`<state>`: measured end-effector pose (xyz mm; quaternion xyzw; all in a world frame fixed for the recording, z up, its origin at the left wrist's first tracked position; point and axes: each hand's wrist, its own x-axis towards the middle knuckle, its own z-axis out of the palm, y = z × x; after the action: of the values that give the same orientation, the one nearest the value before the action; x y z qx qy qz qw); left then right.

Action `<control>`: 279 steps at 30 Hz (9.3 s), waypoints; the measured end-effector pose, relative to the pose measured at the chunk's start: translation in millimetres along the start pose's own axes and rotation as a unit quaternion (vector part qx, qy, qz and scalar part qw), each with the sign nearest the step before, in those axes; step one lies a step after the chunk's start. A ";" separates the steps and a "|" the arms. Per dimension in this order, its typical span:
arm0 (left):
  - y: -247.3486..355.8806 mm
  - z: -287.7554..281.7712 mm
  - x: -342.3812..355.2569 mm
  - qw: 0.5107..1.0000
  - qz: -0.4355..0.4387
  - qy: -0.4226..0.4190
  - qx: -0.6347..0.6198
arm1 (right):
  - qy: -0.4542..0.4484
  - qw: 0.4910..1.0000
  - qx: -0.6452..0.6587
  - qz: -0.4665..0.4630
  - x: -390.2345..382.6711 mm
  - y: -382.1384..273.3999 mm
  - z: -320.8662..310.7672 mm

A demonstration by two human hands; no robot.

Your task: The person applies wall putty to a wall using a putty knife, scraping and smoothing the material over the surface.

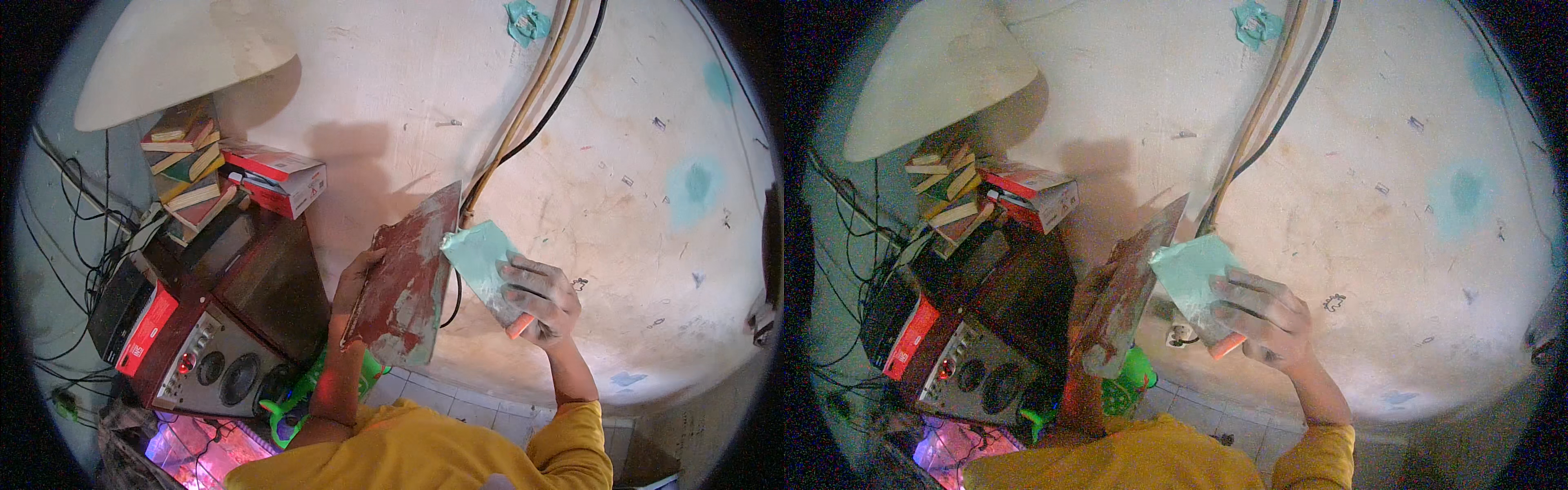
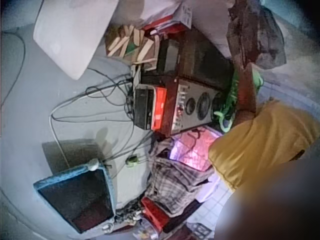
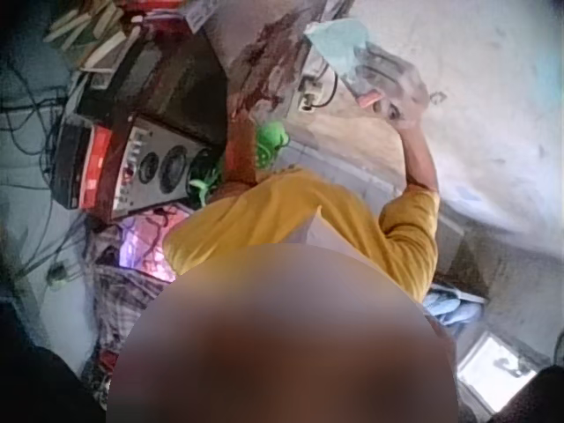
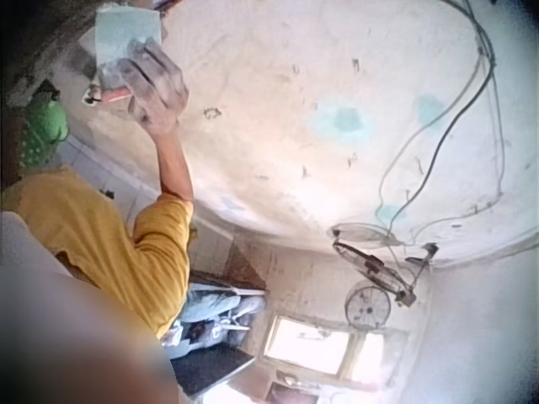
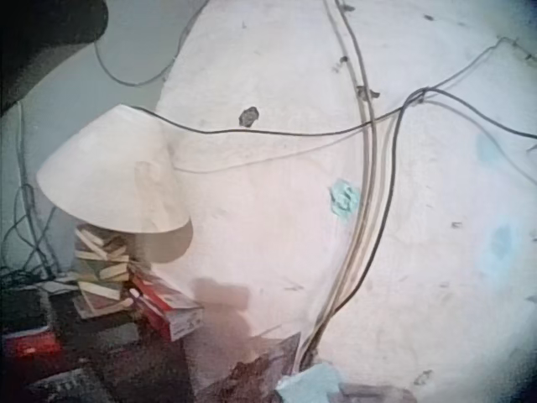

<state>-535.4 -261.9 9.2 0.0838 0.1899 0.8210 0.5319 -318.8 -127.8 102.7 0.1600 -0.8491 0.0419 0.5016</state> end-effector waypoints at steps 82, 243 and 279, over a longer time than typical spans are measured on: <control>0.3 11.3 21.8 0.968 -0.108 -0.036 0.225 | -0.193 0.784 0.272 0.523 -7.1 8.0 -29.6; -37.6 117.2 110.7 0.515 0.464 -0.329 0.642 | 0.227 0.956 -0.072 0.173 132.8 41.1 -42.4; -33.6 116.9 112.7 0.544 0.370 -0.386 0.646 | 0.158 0.887 -0.423 0.095 201.3 114.5 73.7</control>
<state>-514.8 -121.8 95.3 0.7766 0.3975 0.4886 0.0050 -506.2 -82.9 250.8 -0.1574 -0.7067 -0.2493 0.6431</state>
